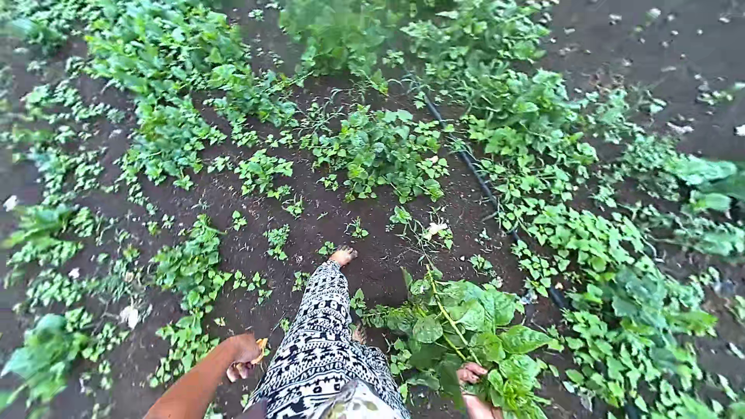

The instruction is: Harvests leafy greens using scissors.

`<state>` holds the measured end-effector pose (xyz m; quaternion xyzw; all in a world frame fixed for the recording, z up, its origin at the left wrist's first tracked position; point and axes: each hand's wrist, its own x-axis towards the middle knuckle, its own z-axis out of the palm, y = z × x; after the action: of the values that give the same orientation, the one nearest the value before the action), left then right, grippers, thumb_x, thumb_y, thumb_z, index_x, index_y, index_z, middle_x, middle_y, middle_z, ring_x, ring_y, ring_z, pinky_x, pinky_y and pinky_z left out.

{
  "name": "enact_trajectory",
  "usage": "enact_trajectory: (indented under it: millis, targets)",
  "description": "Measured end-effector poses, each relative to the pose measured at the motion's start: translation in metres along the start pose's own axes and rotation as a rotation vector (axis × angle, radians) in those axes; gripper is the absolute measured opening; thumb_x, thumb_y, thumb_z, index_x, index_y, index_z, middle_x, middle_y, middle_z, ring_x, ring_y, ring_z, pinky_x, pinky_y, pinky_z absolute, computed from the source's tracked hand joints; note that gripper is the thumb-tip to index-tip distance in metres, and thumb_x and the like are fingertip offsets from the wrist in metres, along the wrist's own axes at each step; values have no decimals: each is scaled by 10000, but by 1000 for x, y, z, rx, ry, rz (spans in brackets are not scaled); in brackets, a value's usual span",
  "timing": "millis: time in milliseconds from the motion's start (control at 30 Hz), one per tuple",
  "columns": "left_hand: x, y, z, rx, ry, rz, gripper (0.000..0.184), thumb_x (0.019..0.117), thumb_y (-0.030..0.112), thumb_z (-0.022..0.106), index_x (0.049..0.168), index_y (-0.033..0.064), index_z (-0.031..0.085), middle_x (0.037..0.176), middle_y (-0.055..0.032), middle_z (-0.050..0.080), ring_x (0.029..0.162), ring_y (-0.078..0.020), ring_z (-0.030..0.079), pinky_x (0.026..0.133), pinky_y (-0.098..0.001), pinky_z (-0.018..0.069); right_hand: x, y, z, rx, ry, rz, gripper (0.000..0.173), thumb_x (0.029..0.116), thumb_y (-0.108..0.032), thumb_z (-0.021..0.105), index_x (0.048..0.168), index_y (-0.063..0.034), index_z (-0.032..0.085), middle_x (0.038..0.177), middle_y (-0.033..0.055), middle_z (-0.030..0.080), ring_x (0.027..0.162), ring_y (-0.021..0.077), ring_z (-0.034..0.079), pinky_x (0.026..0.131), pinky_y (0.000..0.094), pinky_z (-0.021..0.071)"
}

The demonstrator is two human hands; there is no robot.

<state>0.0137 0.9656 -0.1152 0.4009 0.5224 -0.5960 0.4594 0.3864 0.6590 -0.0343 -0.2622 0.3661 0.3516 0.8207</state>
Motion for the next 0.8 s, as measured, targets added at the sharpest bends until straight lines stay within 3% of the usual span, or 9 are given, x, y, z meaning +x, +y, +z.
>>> enact_trajectory:
  millis: [167, 300, 400, 533, 733, 800]
  targets:
    - [15, -71, 129, -210, -58, 120, 363, 1075, 269, 479, 1212, -30, 634, 1073, -175, 714, 933, -280, 701, 860, -505, 553, -21, -23, 19, -265, 57, 38, 427, 1007, -423, 494, 952, -35, 663, 828, 122, 708, 700, 188, 723, 630, 273, 614]
    - [28, -123, 209, -194, -110, 147, 327, 1036, 266, 532, 1108, -25, 664, 1016, -179, 690, 898, -293, 668, 820, -511, 532, -42, 1, 41, -456, 34, 77, 439, 1051, -407, 396, 963, -51, 636, 817, 113, 700, 687, 184, 716, 620, 270, 610]
    - [46, -160, 241, -324, -121, 114, 368, 1023, 298, 565, 1139, -34, 671, 1059, -206, 708, 939, -317, 698, 849, -534, 548, -48, 34, 57, -562, 6, 120, 470, 1064, -437, 354, 986, -64, 630, 831, 115, 706, 697, 191, 719, 624, 277, 611]
    - [57, -204, 240, -522, -121, 79, 354, 1025, 288, 565, 1164, -22, 661, 1041, -181, 717, 913, -290, 702, 838, -507, 556, -40, 94, 83, -613, -42, 168, 412, 1047, -389, 414, 984, -52, 641, 836, 133, 706, 698, 205, 722, 627, 290, 617]
    - [60, -258, 172, -902, -89, 62, 387, 1083, 278, 471, 1252, -44, 605, 1068, -198, 708, 913, -279, 710, 851, -479, 569, 3, 213, 130, -609, -187, 325, 332, 938, -331, 631, 990, -6, 670, 874, 152, 718, 752, 225, 740, 675, 312, 633]
    - [65, -270, 144, -987, -60, 64, 399, 1086, 288, 469, 1258, -48, 600, 1074, -195, 711, 926, -281, 714, 855, -473, 574, 11, 261, 152, -612, -197, 357, 328, 953, -333, 610, 984, -11, 664, 864, 145, 711, 742, 221, 732, 674, 309, 629]
